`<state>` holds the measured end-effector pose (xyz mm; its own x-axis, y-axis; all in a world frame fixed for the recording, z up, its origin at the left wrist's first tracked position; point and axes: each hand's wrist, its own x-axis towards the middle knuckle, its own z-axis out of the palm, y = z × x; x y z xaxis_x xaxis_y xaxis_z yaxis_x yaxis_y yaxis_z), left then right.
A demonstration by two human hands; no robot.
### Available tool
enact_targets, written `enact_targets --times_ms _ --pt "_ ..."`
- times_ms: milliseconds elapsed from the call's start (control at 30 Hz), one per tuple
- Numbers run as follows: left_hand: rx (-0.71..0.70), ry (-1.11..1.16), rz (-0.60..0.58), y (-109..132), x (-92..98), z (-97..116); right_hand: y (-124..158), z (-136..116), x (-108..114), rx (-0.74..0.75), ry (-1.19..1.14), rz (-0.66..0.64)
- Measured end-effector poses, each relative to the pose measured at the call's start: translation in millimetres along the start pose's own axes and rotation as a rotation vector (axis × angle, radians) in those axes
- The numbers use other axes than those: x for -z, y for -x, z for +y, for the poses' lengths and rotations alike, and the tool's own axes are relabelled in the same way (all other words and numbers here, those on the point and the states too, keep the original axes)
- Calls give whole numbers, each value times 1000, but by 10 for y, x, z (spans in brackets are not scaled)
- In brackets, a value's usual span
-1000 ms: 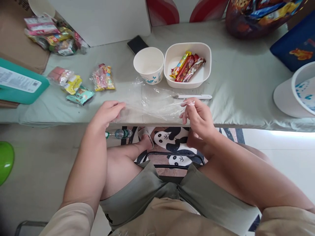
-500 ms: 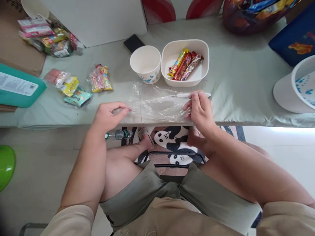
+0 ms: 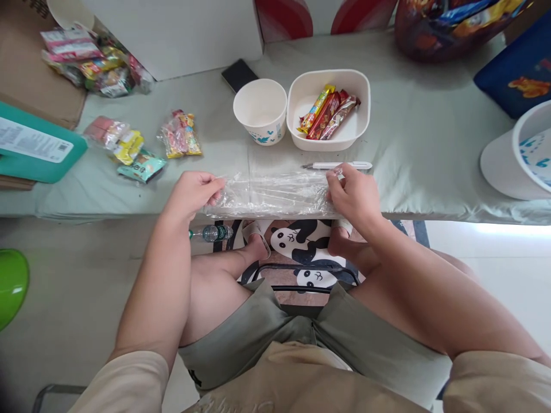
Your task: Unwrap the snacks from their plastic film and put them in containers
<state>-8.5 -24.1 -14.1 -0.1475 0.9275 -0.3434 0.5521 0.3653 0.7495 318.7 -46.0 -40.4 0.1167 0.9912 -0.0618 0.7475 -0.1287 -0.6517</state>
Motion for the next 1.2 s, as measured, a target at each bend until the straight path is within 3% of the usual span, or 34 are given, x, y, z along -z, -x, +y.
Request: enact_targets --times_ms 300,433,500,600,667,733,833,967,1067,1200 --pt "-96 -303 125 -128 34 -138 -84 99 -120 56 172 70" --pt "-81 -305 91 -108 68 -123 -88 114 -104 95 152 59" --pt "-86 -188 40 -82 75 -97 -79 105 -79 181 95 5" --pt "-55 -14 -4 -45 73 -33 -62 100 -70 423 0 -48" --pt "-33 24 3 -30 71 5 -58 114 -100 575 -15 -30" --pt "-24 26 -5 -23 75 24 -68 142 -147 632 20 18" --pt "-27 6 -32 -20 90 16 -99 182 -205 586 123 71" --pt "-22 -46 -37 -20 108 -16 -119 168 -194 530 206 42" --pt "-13 -61 -14 -25 112 -35 -112 119 -146 470 184 28" --pt "-16 -113 5 -41 132 -74 -134 82 -71 316 88 108"
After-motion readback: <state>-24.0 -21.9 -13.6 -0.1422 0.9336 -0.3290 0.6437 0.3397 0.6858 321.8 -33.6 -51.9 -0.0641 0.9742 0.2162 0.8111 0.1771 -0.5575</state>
